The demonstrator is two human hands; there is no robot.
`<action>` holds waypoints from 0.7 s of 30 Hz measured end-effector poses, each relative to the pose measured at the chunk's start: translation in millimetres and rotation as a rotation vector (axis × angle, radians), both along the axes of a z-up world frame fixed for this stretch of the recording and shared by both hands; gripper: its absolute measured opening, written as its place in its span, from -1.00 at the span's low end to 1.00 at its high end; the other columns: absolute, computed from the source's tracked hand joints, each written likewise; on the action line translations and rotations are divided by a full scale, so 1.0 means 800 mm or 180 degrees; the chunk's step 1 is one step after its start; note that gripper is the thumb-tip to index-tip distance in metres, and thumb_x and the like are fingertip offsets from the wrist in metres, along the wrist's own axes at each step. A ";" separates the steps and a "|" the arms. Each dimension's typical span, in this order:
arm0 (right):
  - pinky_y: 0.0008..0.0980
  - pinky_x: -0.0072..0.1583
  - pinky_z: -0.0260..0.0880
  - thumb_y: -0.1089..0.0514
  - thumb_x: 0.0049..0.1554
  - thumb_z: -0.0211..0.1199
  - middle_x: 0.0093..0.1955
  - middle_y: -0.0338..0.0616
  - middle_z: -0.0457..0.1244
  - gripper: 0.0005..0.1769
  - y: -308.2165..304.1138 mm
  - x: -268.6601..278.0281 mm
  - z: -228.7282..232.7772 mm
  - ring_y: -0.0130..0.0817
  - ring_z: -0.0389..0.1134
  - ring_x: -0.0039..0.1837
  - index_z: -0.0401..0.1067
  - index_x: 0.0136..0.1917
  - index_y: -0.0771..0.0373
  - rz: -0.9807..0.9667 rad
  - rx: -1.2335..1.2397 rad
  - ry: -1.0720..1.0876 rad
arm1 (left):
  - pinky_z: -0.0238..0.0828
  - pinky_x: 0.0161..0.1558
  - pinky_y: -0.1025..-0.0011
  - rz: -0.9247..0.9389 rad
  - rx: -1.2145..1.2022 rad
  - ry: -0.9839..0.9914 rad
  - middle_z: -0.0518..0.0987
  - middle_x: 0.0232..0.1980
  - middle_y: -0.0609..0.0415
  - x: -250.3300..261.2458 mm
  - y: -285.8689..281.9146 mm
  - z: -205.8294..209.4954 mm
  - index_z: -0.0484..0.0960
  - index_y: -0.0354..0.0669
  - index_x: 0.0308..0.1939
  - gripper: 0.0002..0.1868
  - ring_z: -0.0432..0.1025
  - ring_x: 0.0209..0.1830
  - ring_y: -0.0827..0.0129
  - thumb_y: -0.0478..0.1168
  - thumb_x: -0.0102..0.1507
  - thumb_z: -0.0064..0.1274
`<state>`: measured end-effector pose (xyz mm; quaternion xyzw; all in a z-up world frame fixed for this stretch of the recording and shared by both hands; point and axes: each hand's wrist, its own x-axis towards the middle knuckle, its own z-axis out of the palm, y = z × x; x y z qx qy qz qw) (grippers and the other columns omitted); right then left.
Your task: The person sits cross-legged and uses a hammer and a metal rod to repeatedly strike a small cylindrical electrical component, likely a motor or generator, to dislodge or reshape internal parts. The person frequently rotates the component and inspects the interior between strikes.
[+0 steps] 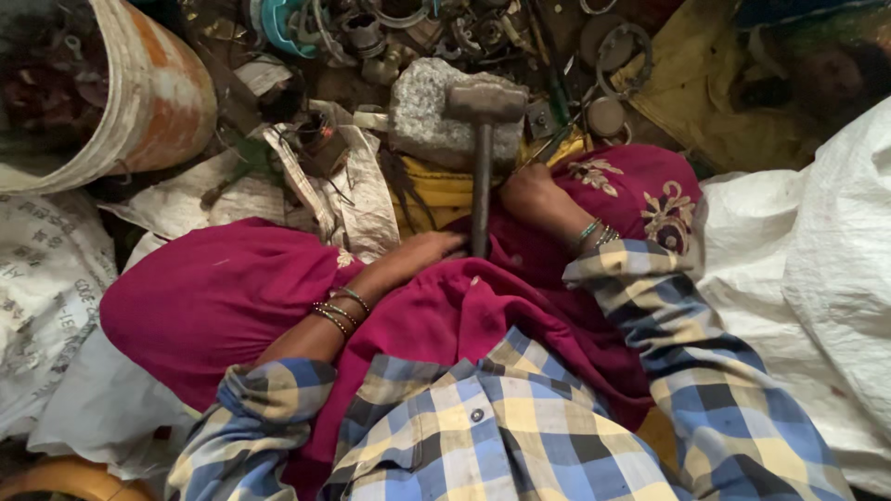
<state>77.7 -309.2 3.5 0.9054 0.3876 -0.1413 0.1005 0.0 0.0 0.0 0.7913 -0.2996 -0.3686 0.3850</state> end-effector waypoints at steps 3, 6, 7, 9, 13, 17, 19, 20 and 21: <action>-0.10 -0.25 0.35 0.12 0.05 0.19 -0.29 -0.08 0.40 -0.79 -0.001 0.006 0.007 -0.11 0.45 -0.23 0.58 -0.36 0.07 -0.0241 0.0078 0.0046 | 0.43 0.15 0.02 0.0685 0.0215 -0.0611 0.49 0.22 -0.23 0.008 -0.011 0.068 0.50 -0.19 0.23 -0.64 0.46 0.15 -0.19 -0.12 0.41 -0.01; -0.11 -0.27 0.35 0.11 0.08 0.18 -0.31 -0.09 0.39 -0.78 0.003 0.000 0.015 -0.13 0.44 -0.25 0.57 -0.35 0.06 -0.0170 0.0272 -0.0193 | 0.48 0.02 0.00 0.0826 0.0617 -0.1370 0.45 0.11 -0.33 0.015 -0.002 0.110 0.52 -0.25 0.10 -0.61 0.45 0.05 -0.21 -0.32 0.17 0.00; -0.12 -0.27 0.35 0.11 0.09 0.18 -0.31 -0.09 0.39 -0.78 0.003 0.002 0.017 -0.13 0.44 -0.25 0.57 -0.35 0.06 -0.0152 0.0263 -0.0123 | 0.49 -0.03 -0.01 0.0681 0.0692 -0.1371 0.45 0.11 -0.34 0.017 -0.006 0.115 0.51 -0.29 0.09 -0.58 0.45 0.05 -0.22 -0.31 0.13 0.03; -0.13 -0.27 0.36 0.12 0.11 0.17 -0.31 -0.09 0.39 -0.77 0.005 0.009 0.022 -0.15 0.44 -0.26 0.56 -0.34 0.05 -0.0124 0.0241 0.0020 | 0.50 -0.13 -0.05 0.0385 0.0837 -0.1365 0.44 0.09 -0.35 0.018 -0.016 0.115 0.48 -0.36 0.08 -0.51 0.44 0.04 -0.24 -0.30 0.06 0.09; -0.12 -0.24 0.37 0.08 0.09 0.17 -0.34 -0.09 0.39 -0.76 0.019 0.008 0.035 -0.13 0.45 -0.26 0.58 -0.35 0.03 -0.0368 0.0091 0.0063 | 0.51 -0.09 -0.06 0.0309 0.0720 -0.1471 0.47 0.04 -0.30 0.015 -0.017 0.102 0.48 -0.34 0.08 -0.62 0.45 0.02 -0.23 -0.32 0.19 0.09; -0.08 -0.21 0.40 0.08 0.12 0.16 -0.28 -0.07 0.41 -0.76 0.027 0.008 0.052 -0.08 0.48 -0.20 0.61 -0.30 0.05 -0.0511 0.0050 0.0247 | 0.49 -0.07 -0.05 0.0479 0.0629 -0.1381 0.46 0.02 -0.32 0.015 -0.012 0.099 0.50 -0.31 0.00 -0.64 0.46 -0.01 -0.24 -0.35 0.12 0.10; -0.07 -0.18 0.42 0.08 0.13 0.16 -0.25 -0.07 0.42 -0.76 0.029 0.007 0.062 -0.08 0.48 -0.17 0.61 -0.28 0.07 -0.0534 0.0017 0.0162 | 0.49 -0.04 -0.04 0.0659 0.0557 -0.1439 0.45 0.02 -0.34 0.016 -0.010 0.102 0.52 -0.28 0.00 -0.64 0.46 -0.02 -0.25 -0.39 0.11 0.08; -0.06 -0.17 0.42 0.08 0.14 0.15 -0.24 -0.08 0.43 -0.75 0.030 0.008 0.066 -0.09 0.49 -0.16 0.61 -0.26 0.08 -0.0527 -0.0010 0.0074 | 0.49 -0.02 -0.03 0.0763 0.0556 -0.1518 0.45 0.02 -0.34 0.019 -0.009 0.104 0.53 -0.26 0.01 -0.65 0.47 -0.02 -0.24 -0.41 0.12 0.06; -0.06 -0.15 0.43 0.09 0.15 0.15 -0.22 -0.09 0.43 -0.75 0.029 0.007 0.070 -0.09 0.49 -0.15 0.61 -0.25 0.09 -0.0538 -0.0042 -0.0006 | 0.49 0.01 -0.02 0.0849 0.0547 -0.1590 0.46 0.03 -0.34 0.020 -0.009 0.104 0.53 -0.23 0.02 -0.66 0.48 -0.01 -0.24 -0.43 0.14 0.03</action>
